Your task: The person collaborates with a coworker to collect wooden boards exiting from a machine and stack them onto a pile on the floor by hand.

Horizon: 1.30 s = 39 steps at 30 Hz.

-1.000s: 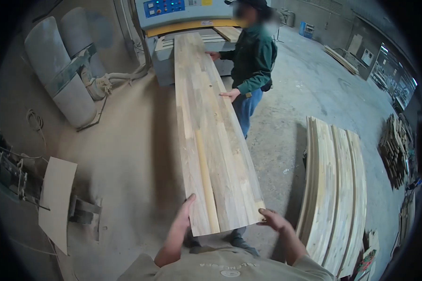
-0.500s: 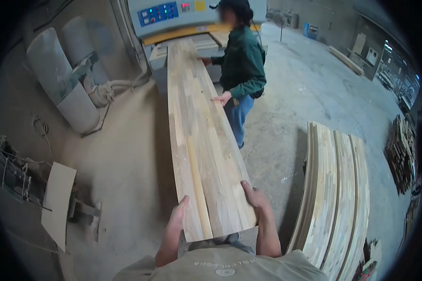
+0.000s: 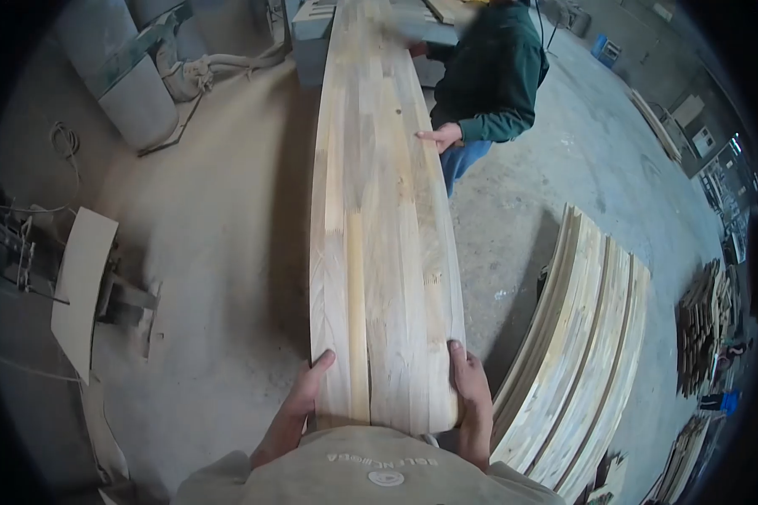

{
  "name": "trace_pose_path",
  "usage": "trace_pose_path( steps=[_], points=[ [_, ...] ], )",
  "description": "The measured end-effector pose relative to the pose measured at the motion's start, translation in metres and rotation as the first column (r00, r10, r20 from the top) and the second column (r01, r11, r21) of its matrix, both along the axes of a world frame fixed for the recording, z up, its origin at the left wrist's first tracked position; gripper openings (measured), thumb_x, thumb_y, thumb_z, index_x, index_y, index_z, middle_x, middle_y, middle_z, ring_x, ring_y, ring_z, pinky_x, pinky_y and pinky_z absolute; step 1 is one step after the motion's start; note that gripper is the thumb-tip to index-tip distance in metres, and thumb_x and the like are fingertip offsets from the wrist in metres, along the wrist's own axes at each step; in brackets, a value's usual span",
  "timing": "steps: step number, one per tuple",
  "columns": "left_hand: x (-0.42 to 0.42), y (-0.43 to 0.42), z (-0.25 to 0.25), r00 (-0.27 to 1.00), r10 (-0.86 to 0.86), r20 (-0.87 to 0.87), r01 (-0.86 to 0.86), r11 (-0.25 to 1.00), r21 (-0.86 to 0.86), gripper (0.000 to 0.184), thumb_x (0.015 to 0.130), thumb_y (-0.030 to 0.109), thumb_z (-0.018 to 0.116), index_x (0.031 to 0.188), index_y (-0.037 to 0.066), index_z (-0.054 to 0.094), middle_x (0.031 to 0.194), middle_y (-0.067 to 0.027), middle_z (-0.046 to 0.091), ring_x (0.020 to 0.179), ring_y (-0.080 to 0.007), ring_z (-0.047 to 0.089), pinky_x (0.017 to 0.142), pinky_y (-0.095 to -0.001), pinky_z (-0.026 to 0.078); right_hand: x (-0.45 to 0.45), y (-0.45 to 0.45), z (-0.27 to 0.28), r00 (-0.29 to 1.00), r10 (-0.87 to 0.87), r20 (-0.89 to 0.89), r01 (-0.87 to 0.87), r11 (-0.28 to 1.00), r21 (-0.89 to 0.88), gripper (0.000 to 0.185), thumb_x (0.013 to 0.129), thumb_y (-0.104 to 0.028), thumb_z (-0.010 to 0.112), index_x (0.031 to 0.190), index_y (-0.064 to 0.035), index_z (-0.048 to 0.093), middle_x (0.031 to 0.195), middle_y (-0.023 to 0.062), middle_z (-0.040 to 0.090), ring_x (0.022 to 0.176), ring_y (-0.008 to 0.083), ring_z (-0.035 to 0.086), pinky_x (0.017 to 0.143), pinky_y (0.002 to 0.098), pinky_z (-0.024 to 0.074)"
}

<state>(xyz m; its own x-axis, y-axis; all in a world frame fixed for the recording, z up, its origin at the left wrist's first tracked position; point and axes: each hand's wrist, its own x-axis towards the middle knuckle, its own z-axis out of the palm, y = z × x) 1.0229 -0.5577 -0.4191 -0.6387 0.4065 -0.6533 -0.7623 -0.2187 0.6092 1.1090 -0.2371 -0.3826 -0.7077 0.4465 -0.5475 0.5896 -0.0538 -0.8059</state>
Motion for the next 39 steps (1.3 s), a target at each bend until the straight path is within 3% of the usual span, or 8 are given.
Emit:
trace_pose_path(
  steps=[4, 13, 23, 27, 30, 32, 34, 39],
  points=[
    [0.015, -0.002, -0.019, 0.985, 0.020, -0.171, -0.042, 0.991, -0.130, 0.055, 0.102, 0.035, 0.055, 0.142, -0.003, 0.047, 0.132, -0.0163, 0.061, 0.118, -0.0261, 0.061, 0.101, -0.0404, 0.048, 0.010, -0.003, 0.003, 0.999, 0.031, 0.016, -0.032, 0.997, 0.063, 0.070, 0.101, -0.054, 0.051, 0.120, 0.0130, 0.063, 0.106, 0.0157, 0.071, 0.100, 0.0174, 0.063, 0.091, 0.0312, 0.0489],
    [0.046, -0.044, 0.006, 0.997, -0.069, -0.032, 0.052, 0.927, -0.370, 0.048, 0.100, 0.032, 0.060, 0.130, -0.005, 0.058, 0.118, -0.0125, 0.067, 0.107, -0.0214, 0.065, 0.092, -0.0379, 0.053, 0.069, -0.056, -0.012, 0.998, -0.058, 0.036, 0.058, 0.998, 0.017, 0.069, 0.102, -0.053, 0.051, 0.116, 0.0138, 0.064, 0.102, 0.0133, 0.070, 0.094, 0.0156, 0.061, 0.086, 0.0303, 0.0494],
    [-0.004, -0.014, 0.053, 0.992, 0.001, -0.129, -0.005, 1.000, -0.025, 0.053, 0.099, 0.038, 0.062, 0.130, -0.005, 0.057, 0.121, -0.0129, 0.066, 0.108, -0.0201, 0.065, 0.094, -0.0360, 0.051, 0.006, -0.006, 0.015, 0.997, 0.066, 0.031, -0.071, 0.979, 0.189, 0.078, 0.100, -0.059, 0.049, 0.127, 0.0128, 0.059, 0.122, 0.0192, 0.067, 0.110, 0.0223, 0.064, 0.100, 0.0334, 0.0464],
    [-0.035, 0.017, 0.057, 0.984, 0.017, -0.176, 0.005, 0.992, 0.126, 0.058, 0.098, 0.041, 0.062, 0.131, -0.005, 0.054, 0.121, -0.0136, 0.065, 0.107, -0.0225, 0.065, 0.092, -0.0377, 0.054, -0.012, 0.019, 0.054, 0.988, -0.056, -0.145, 0.030, 0.984, -0.178, 0.077, 0.100, -0.058, 0.050, 0.141, 0.0071, 0.048, 0.136, 0.0155, 0.060, 0.115, 0.0218, 0.063, 0.102, 0.0334, 0.0466],
    [-0.059, 0.037, 0.033, 0.991, -0.010, -0.136, 0.027, 0.991, 0.128, 0.059, 0.098, 0.043, 0.061, 0.133, -0.004, 0.054, 0.124, -0.0138, 0.064, 0.110, -0.0222, 0.064, 0.094, -0.0378, 0.053, 0.011, 0.048, 0.029, 0.933, -0.174, -0.315, -0.069, 0.773, -0.631, 0.070, 0.101, -0.054, 0.050, 0.139, 0.0036, 0.051, 0.132, 0.0161, 0.062, 0.120, 0.0242, 0.062, 0.102, 0.0352, 0.0489],
    [-0.077, 0.062, 0.034, 0.990, -0.007, -0.139, 0.031, 0.984, 0.175, 0.060, 0.099, 0.044, 0.059, 0.135, -0.002, 0.053, 0.126, -0.0139, 0.063, 0.112, -0.0225, 0.063, 0.096, -0.0385, 0.051, 0.039, 0.054, 0.017, 0.920, -0.281, -0.275, 0.067, 0.802, -0.593, 0.056, 0.100, -0.044, 0.053, 0.136, -0.0016, 0.054, 0.128, 0.0181, 0.063, 0.113, 0.0280, 0.066, 0.099, 0.0417, 0.0539],
    [-0.086, 0.080, 0.046, 0.988, 0.003, -0.156, 0.031, 0.977, 0.210, 0.060, 0.100, 0.046, 0.056, 0.137, 0.000, 0.053, 0.128, -0.0139, 0.063, 0.116, -0.0230, 0.061, 0.099, -0.0394, 0.049, 0.056, 0.061, 0.015, 0.873, -0.357, -0.331, -0.064, 0.589, -0.805, 0.049, 0.099, -0.035, 0.057, 0.134, -0.0009, 0.054, 0.126, 0.0175, 0.064, 0.111, 0.0314, 0.066, 0.094, 0.0476, 0.0572],
    [-0.116, 0.125, 0.049, 0.981, -0.009, -0.194, 0.044, 0.983, 0.176, 0.057, 0.101, 0.044, 0.054, 0.139, 0.002, 0.053, 0.131, -0.0114, 0.062, 0.119, -0.0236, 0.059, 0.104, -0.0400, 0.045, 0.038, 0.081, 0.001, 0.800, -0.428, -0.420, -0.050, 0.650, -0.758, 0.044, 0.094, -0.017, 0.063, 0.134, -0.0033, 0.052, 0.126, 0.0111, 0.062, 0.108, 0.0270, 0.067, 0.092, 0.0456, 0.0595]
  ],
)
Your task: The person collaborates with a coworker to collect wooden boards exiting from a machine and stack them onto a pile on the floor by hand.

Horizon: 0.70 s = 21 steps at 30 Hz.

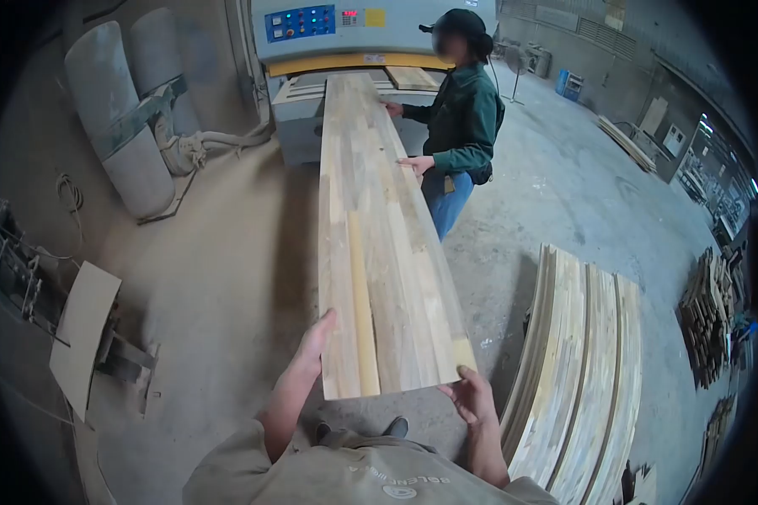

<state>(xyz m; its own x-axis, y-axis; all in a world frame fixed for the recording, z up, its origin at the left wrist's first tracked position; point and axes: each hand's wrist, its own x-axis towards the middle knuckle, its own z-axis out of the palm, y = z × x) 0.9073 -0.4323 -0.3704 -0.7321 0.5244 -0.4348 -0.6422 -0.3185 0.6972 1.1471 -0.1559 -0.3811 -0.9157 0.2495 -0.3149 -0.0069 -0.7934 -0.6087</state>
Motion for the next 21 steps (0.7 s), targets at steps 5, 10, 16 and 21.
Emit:
trace_pose_path(
  steps=[5, 10, 16, 21],
  points=[
    [-0.004, 0.001, 0.012, 0.996, 0.088, -0.011, -0.089, 0.994, -0.070, 0.057, 0.100, 0.042, 0.056, 0.139, 0.001, 0.053, 0.132, -0.0108, 0.061, 0.120, -0.0236, 0.058, 0.105, -0.0389, 0.044, -0.018, 0.001, 0.008, 0.999, 0.028, -0.028, -0.028, 1.000, -0.005, 0.050, 0.095, -0.016, 0.062, 0.140, -0.0034, 0.045, 0.127, 0.0119, 0.062, 0.110, 0.0257, 0.066, 0.087, 0.0400, 0.0616],
    [-0.024, -0.009, 0.022, 0.997, 0.069, 0.044, -0.064, 0.993, -0.104, 0.059, 0.099, 0.043, 0.059, 0.140, 0.001, 0.052, 0.133, -0.0115, 0.060, 0.121, -0.0227, 0.057, 0.104, -0.0379, 0.044, -0.034, -0.011, -0.001, 1.000, 0.018, -0.012, -0.019, 0.999, -0.036, 0.050, 0.097, -0.016, 0.058, 0.143, -0.0038, 0.042, 0.130, 0.0132, 0.060, 0.112, 0.0260, 0.066, 0.088, 0.0402, 0.0609],
    [-0.053, -0.017, 0.006, 0.997, 0.082, -0.005, -0.082, 0.989, -0.124, 0.059, 0.099, 0.043, 0.058, 0.140, 0.001, 0.051, 0.133, -0.0111, 0.060, 0.120, -0.0222, 0.058, 0.104, -0.0371, 0.044, -0.063, -0.027, 0.001, 0.998, -0.061, 0.018, 0.062, 0.997, -0.053, 0.048, 0.096, -0.018, 0.058, 0.140, -0.0040, 0.045, 0.129, 0.0126, 0.062, 0.109, 0.0243, 0.067, 0.087, 0.0395, 0.0605],
    [-0.067, -0.026, 0.010, 0.987, 0.132, -0.096, -0.123, 0.988, 0.088, 0.067, 0.100, 0.051, 0.050, 0.144, 0.000, 0.046, 0.137, -0.0121, 0.058, 0.120, -0.0243, 0.059, 0.105, -0.0385, 0.045, -0.085, -0.032, 0.002, 0.999, -0.049, 0.020, 0.049, 0.999, -0.015, 0.050, 0.095, -0.021, 0.059, 0.139, -0.0030, 0.047, 0.126, 0.0120, 0.063, 0.107, 0.0230, 0.067, 0.088, 0.0386, 0.0606]
  ],
)
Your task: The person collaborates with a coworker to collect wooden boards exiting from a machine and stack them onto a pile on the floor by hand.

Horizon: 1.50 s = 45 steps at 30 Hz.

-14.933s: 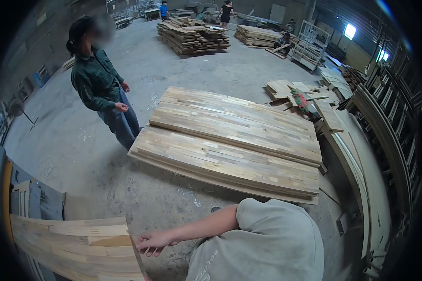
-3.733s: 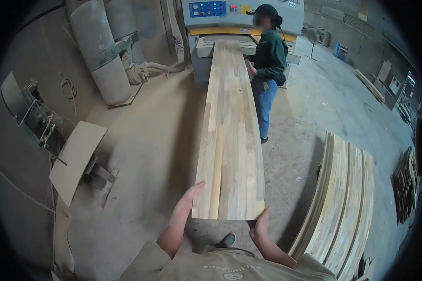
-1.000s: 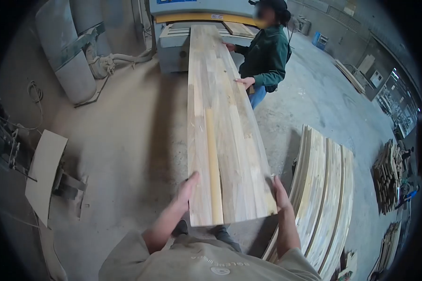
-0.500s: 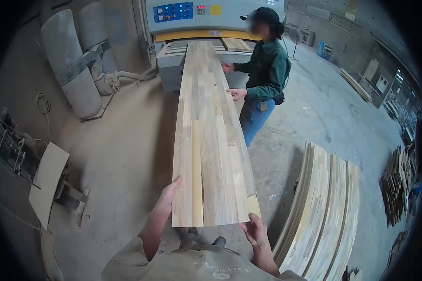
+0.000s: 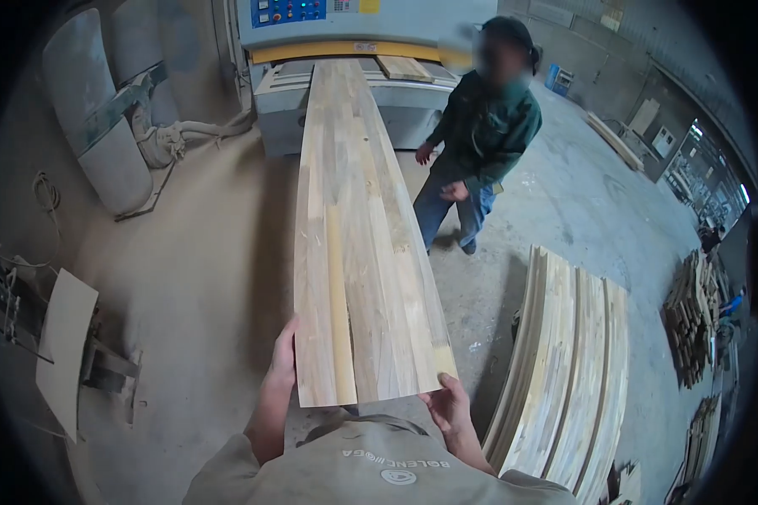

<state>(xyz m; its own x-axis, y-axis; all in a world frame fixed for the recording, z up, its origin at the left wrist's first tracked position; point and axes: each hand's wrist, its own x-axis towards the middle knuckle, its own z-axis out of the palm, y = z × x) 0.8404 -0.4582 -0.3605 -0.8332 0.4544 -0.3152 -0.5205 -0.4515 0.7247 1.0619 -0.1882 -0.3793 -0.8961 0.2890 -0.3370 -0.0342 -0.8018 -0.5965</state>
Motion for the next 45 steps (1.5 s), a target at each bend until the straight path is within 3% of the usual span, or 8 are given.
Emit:
trace_pose_path(
  steps=[7, 10, 14, 16, 18, 21, 24, 45],
  points=[
    [0.068, -0.010, 0.005, 0.958, -0.178, 0.225, -0.016, 0.749, 0.662, 0.073, 0.098, 0.058, 0.045, 0.149, 0.006, 0.042, 0.146, -0.0126, 0.051, 0.135, -0.0297, 0.048, 0.113, -0.0484, 0.036, -0.021, -0.004, 0.021, 0.998, -0.050, 0.028, 0.051, 0.998, -0.020, 0.042, 0.091, -0.021, 0.064, 0.126, 0.0002, 0.057, 0.120, 0.0145, 0.068, 0.103, 0.0291, 0.070, 0.081, 0.0423, 0.0636],
    [0.076, 0.000, -0.018, 0.999, 0.049, 0.003, -0.045, 0.898, 0.438, 0.069, 0.098, 0.053, 0.048, 0.149, 0.008, 0.042, 0.148, -0.0107, 0.050, 0.137, -0.0276, 0.046, 0.115, -0.0485, 0.034, -0.024, 0.000, 0.019, 0.999, -0.016, 0.031, 0.017, 1.000, -0.011, 0.044, 0.092, -0.021, 0.064, 0.129, -0.0004, 0.055, 0.121, 0.0139, 0.067, 0.105, 0.0283, 0.070, 0.085, 0.0423, 0.0621],
    [0.065, 0.001, -0.011, 0.996, 0.007, 0.086, -0.052, 0.843, 0.535, 0.065, 0.098, 0.050, 0.049, 0.148, 0.009, 0.043, 0.147, -0.0103, 0.051, 0.134, -0.0272, 0.050, 0.113, -0.0487, 0.037, -0.032, 0.003, 0.025, 1.000, 0.003, 0.014, -0.003, 1.000, 0.015, 0.051, 0.093, -0.023, 0.063, 0.136, 0.0010, 0.051, 0.124, 0.0138, 0.066, 0.111, 0.0253, 0.067, 0.092, 0.0411, 0.0592],
    [0.061, 0.007, -0.029, 0.765, 0.253, -0.592, -0.196, 0.967, 0.160, 0.064, 0.097, 0.049, 0.052, 0.147, 0.010, 0.044, 0.147, -0.0104, 0.050, 0.131, -0.0272, 0.053, 0.110, -0.0487, 0.040, -0.043, 0.006, 0.029, 1.000, -0.004, 0.011, 0.004, 1.000, 0.013, 0.048, 0.093, -0.023, 0.063, 0.134, 0.0004, 0.052, 0.124, 0.0139, 0.066, 0.110, 0.0262, 0.067, 0.090, 0.0411, 0.0600],
    [0.059, 0.011, -0.038, 0.465, 0.205, -0.862, -0.387, 0.922, 0.011, 0.062, 0.095, 0.047, 0.055, 0.144, 0.010, 0.048, 0.145, -0.0103, 0.052, 0.128, -0.0267, 0.055, 0.108, -0.0482, 0.044, -0.052, 0.007, 0.028, 1.000, -0.014, 0.011, 0.014, 1.000, 0.004, 0.045, 0.093, -0.021, 0.063, 0.132, -0.0009, 0.054, 0.125, 0.0140, 0.065, 0.111, 0.0283, 0.067, 0.087, 0.0416, 0.0615],
    [0.038, 0.007, -0.030, 0.958, 0.169, -0.232, -0.075, 0.928, 0.365, 0.059, 0.094, 0.045, 0.057, 0.141, 0.010, 0.051, 0.140, -0.0093, 0.056, 0.125, -0.0261, 0.057, 0.107, -0.0473, 0.045, -0.067, 0.006, 0.030, 1.000, -0.006, -0.005, 0.007, 1.000, 0.017, 0.049, 0.095, -0.022, 0.061, 0.137, 0.0005, 0.049, 0.128, 0.0140, 0.064, 0.112, 0.0256, 0.067, 0.092, 0.0415, 0.0593],
    [0.019, 0.001, -0.026, 0.992, 0.079, 0.097, -0.118, 0.851, 0.512, 0.056, 0.093, 0.043, 0.058, 0.138, 0.010, 0.054, 0.135, -0.0083, 0.060, 0.122, -0.0255, 0.060, 0.106, -0.0464, 0.046, -0.080, 0.006, 0.022, 1.000, 0.022, -0.012, -0.022, 0.999, 0.023, 0.050, 0.095, -0.022, 0.060, 0.139, -0.0003, 0.047, 0.130, 0.0134, 0.062, 0.112, 0.0243, 0.066, 0.092, 0.0411, 0.0591],
    [-0.080, 0.002, -0.041, 0.983, 0.061, 0.175, -0.151, 0.809, 0.568, 0.046, 0.095, 0.036, 0.056, 0.128, 0.006, 0.061, 0.122, -0.0073, 0.069, 0.113, -0.0240, 0.066, 0.101, -0.0427, 0.051, -0.165, 0.007, 0.003, 0.998, 0.054, -0.015, -0.054, 0.998, 0.036, 0.046, 0.096, -0.021, 0.060, 0.138, -0.0050, 0.049, 0.126, 0.0099, 0.063, 0.109, 0.0216, 0.065, 0.091, 0.0385, 0.0573]
  ],
)
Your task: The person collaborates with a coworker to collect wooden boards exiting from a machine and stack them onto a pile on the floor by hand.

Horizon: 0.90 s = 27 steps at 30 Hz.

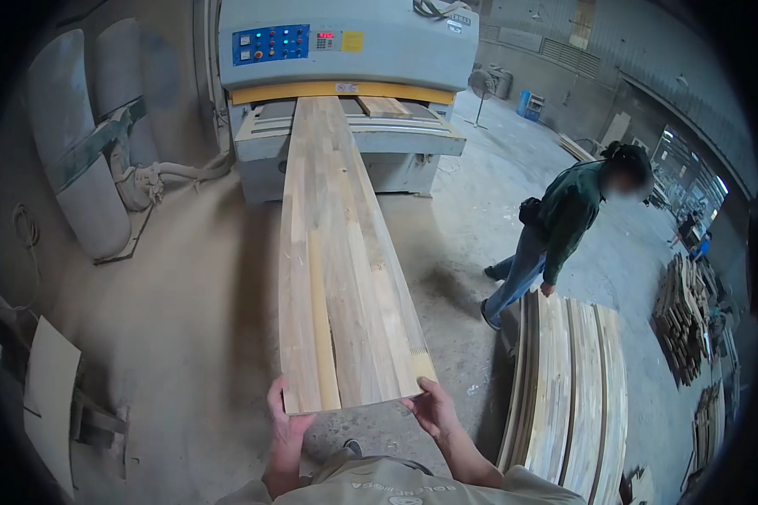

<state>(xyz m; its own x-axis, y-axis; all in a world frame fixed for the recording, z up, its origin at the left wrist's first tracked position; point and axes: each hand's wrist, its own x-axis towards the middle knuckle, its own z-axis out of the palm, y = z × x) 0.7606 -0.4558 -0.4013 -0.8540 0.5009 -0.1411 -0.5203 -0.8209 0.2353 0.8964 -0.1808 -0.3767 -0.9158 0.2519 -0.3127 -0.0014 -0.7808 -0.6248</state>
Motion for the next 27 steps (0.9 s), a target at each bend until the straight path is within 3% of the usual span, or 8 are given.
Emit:
trace_pose_path(
  steps=[2, 4, 6, 8, 13, 16, 19, 27],
  points=[
    [-0.005, 0.000, -0.002, 0.999, 0.000, -0.032, -0.001, 1.000, -0.024, 0.046, 0.095, 0.038, 0.056, 0.129, 0.007, 0.061, 0.123, -0.0071, 0.069, 0.114, -0.0236, 0.065, 0.101, -0.0426, 0.051, -0.007, -0.001, 0.003, 1.000, 0.004, -0.008, -0.004, 1.000, 0.011, 0.045, 0.096, -0.021, 0.060, 0.137, -0.0052, 0.050, 0.125, 0.0094, 0.063, 0.109, 0.0214, 0.065, 0.091, 0.0382, 0.0573],
    [-0.013, 0.001, -0.030, 0.946, 0.167, -0.278, -0.252, 0.918, -0.305, 0.045, 0.095, 0.038, 0.057, 0.128, 0.008, 0.062, 0.123, -0.0067, 0.068, 0.115, -0.0225, 0.064, 0.102, -0.0427, 0.050, -0.016, 0.000, 0.003, 1.000, -0.010, -0.011, 0.010, 1.000, 0.021, 0.044, 0.097, -0.022, 0.060, 0.137, -0.0055, 0.051, 0.124, 0.0087, 0.064, 0.108, 0.0211, 0.065, 0.090, 0.0381, 0.0573],
    [-0.017, 0.004, -0.040, 0.930, 0.161, -0.330, -0.266, 0.915, -0.304, 0.046, 0.095, 0.039, 0.057, 0.130, 0.009, 0.061, 0.126, -0.0070, 0.067, 0.118, -0.0222, 0.062, 0.103, -0.0427, 0.049, -0.019, 0.002, 0.003, 1.000, -0.001, -0.017, 0.002, 1.000, 0.012, 0.045, 0.097, -0.023, 0.061, 0.137, -0.0065, 0.051, 0.123, 0.0082, 0.064, 0.107, 0.0204, 0.066, 0.090, 0.0369, 0.0574],
    [-0.014, 0.012, 0.016, 0.990, 0.019, -0.141, -0.030, 0.997, -0.075, 0.049, 0.095, 0.041, 0.058, 0.133, 0.009, 0.058, 0.132, -0.0079, 0.063, 0.123, -0.0225, 0.058, 0.105, -0.0428, 0.048, -0.021, 0.007, -0.001, 0.999, -0.015, -0.029, 0.015, 1.000, 0.013, 0.044, 0.097, -0.023, 0.061, 0.137, -0.0075, 0.051, 0.122, 0.0076, 0.064, 0.106, 0.0191, 0.066, 0.089, 0.0355, 0.0576],
    [-0.050, 0.010, -0.010, 0.924, 0.135, -0.358, -0.280, 0.877, -0.391, 0.061, 0.089, 0.041, 0.065, 0.138, 0.008, 0.049, 0.137, -0.0125, 0.054, 0.125, -0.0296, 0.054, 0.105, -0.0477, 0.046, -0.049, 0.014, 0.013, 0.997, 0.008, -0.071, -0.008, 1.000, 0.007, 0.043, 0.097, -0.021, 0.061, 0.138, -0.0087, 0.051, 0.121, 0.0053, 0.065, 0.102, 0.0143, 0.066, 0.084, 0.0318, 0.0585],
    [-0.079, 0.010, -0.038, 0.627, 0.051, -0.777, -0.611, 0.652, -0.450, 0.071, 0.083, 0.025, 0.077, 0.142, 0.006, 0.041, 0.138, -0.0180, 0.050, 0.126, -0.0337, 0.052, 0.105, -0.0510, 0.046, -0.068, 0.021, 0.004, 0.996, -0.008, -0.088, 0.008, 1.000, 0.004, 0.048, 0.097, -0.022, 0.061, 0.141, -0.0103, 0.049, 0.116, 0.0027, 0.065, 0.098, 0.0117, 0.066, 0.084, 0.0303, 0.0584],
    [-0.105, 0.004, -0.066, 0.429, 0.014, -0.903, -0.752, 0.560, -0.348, 0.087, 0.075, 0.003, 0.085, 0.144, 0.004, 0.033, 0.139, -0.0233, 0.045, 0.124, -0.0377, 0.052, 0.105, -0.0531, 0.047, -0.080, 0.024, 0.009, 0.995, -0.007, -0.095, 0.006, 1.000, -0.011, 0.049, 0.097, -0.025, 0.063, 0.142, -0.0137, 0.048, 0.122, 0.0009, 0.063, 0.104, 0.0109, 0.064, 0.083, 0.0295, 0.0591],
    [-0.135, 0.004, -0.073, 0.528, 0.095, -0.844, -0.682, 0.639, -0.355, 0.079, 0.079, -0.003, 0.079, 0.144, 0.007, 0.035, 0.142, -0.0203, 0.044, 0.126, -0.0361, 0.050, 0.107, -0.0513, 0.046, -0.109, 0.036, -0.005, 0.992, 0.031, -0.126, -0.027, 0.999, 0.034, 0.051, 0.097, -0.028, 0.063, 0.144, -0.0141, 0.047, 0.120, -0.0016, 0.061, 0.099, 0.0076, 0.062, 0.077, 0.0251, 0.0576]
  ],
)
